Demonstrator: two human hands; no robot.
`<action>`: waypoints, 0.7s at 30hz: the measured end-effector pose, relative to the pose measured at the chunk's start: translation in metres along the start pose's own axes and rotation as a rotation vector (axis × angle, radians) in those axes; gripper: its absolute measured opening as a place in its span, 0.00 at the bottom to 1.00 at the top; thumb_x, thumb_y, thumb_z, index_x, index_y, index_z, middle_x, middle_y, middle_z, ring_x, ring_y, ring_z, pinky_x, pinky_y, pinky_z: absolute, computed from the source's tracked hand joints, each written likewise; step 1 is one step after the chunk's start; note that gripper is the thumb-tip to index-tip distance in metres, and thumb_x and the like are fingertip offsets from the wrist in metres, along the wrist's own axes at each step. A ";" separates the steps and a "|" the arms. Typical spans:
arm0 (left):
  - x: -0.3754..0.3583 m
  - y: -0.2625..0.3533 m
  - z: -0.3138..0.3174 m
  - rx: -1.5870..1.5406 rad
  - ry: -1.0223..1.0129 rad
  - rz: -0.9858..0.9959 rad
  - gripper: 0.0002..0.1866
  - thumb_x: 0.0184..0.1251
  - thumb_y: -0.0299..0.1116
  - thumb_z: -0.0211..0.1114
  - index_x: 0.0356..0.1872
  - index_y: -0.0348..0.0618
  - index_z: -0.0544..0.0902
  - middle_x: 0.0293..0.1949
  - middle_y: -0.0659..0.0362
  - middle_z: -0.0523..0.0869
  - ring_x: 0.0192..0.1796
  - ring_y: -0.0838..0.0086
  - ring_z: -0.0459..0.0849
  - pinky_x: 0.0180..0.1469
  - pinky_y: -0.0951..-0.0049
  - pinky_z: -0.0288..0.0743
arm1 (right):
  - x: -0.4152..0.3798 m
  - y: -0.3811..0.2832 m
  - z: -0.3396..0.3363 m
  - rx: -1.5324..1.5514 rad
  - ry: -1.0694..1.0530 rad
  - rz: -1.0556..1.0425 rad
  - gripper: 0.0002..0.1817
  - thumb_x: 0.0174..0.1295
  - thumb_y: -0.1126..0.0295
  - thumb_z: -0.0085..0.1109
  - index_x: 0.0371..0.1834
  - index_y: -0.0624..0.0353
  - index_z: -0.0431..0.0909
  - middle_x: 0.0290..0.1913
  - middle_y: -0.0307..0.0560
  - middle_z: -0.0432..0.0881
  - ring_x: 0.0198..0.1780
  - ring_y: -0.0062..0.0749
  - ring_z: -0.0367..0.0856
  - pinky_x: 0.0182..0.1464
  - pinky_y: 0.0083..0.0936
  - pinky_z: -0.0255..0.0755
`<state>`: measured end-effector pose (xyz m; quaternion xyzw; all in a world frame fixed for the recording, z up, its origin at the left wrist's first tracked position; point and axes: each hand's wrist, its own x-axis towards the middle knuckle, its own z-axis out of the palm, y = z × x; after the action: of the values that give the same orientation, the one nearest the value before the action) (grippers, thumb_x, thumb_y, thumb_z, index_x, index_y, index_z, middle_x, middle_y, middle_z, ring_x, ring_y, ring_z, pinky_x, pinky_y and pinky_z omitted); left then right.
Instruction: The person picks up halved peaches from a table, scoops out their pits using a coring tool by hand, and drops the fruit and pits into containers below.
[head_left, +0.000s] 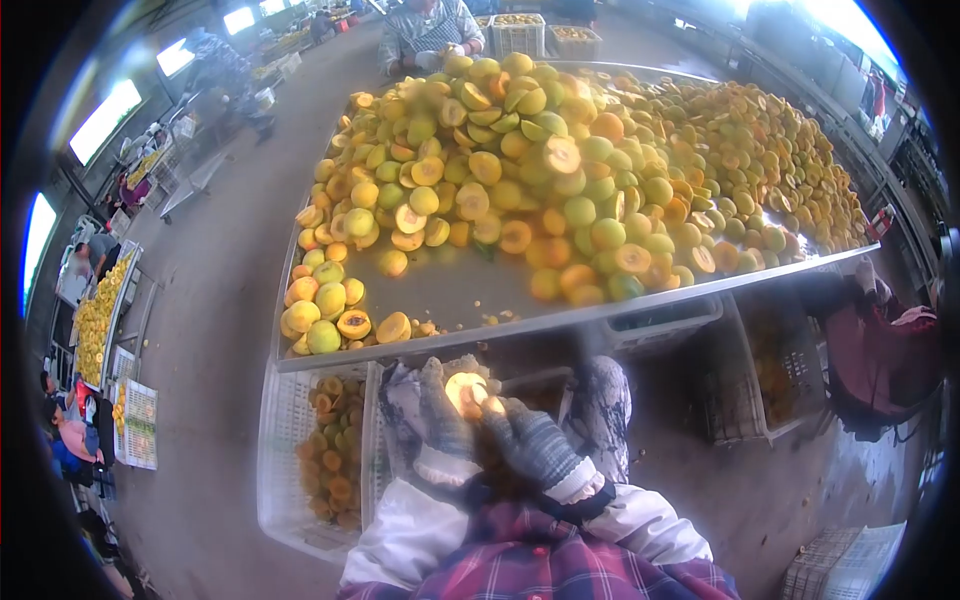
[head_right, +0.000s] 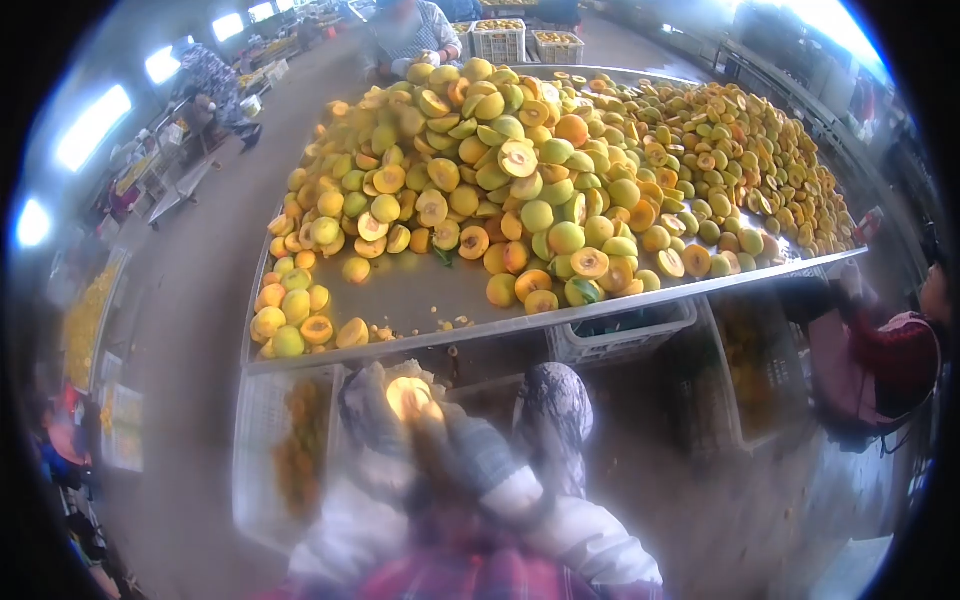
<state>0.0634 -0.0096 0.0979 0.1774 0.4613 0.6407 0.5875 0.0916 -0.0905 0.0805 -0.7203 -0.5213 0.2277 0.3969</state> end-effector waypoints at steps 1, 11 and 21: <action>-0.004 -0.003 0.004 0.007 -0.004 -0.004 0.15 0.63 0.41 0.60 0.35 0.36 0.79 0.25 0.52 0.82 0.20 0.68 0.78 0.23 0.74 0.74 | 0.004 -0.009 -0.002 0.132 -0.048 0.190 0.20 0.73 0.57 0.41 0.53 0.61 0.75 0.40 0.63 0.82 0.42 0.56 0.81 0.46 0.41 0.72; -0.001 -0.004 -0.015 0.062 -0.096 0.179 0.11 0.60 0.35 0.63 0.28 0.36 0.79 0.19 0.54 0.79 0.18 0.70 0.76 0.21 0.76 0.71 | -0.009 0.022 0.027 0.158 -0.052 0.089 0.16 0.72 0.66 0.40 0.55 0.61 0.73 0.41 0.62 0.82 0.39 0.58 0.81 0.43 0.42 0.75; -0.016 0.008 -0.029 0.585 -0.535 0.740 0.20 0.67 0.47 0.59 0.27 0.38 0.80 0.21 0.54 0.81 0.25 0.69 0.79 0.31 0.71 0.77 | -0.012 0.015 -0.001 0.657 -0.190 0.254 0.22 0.73 0.52 0.46 0.53 0.59 0.75 0.34 0.46 0.82 0.33 0.33 0.80 0.38 0.27 0.73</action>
<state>0.0404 -0.0343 0.0946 0.6410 0.3616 0.5822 0.3456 0.0971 -0.1042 0.0680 -0.5890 -0.3612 0.4965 0.5255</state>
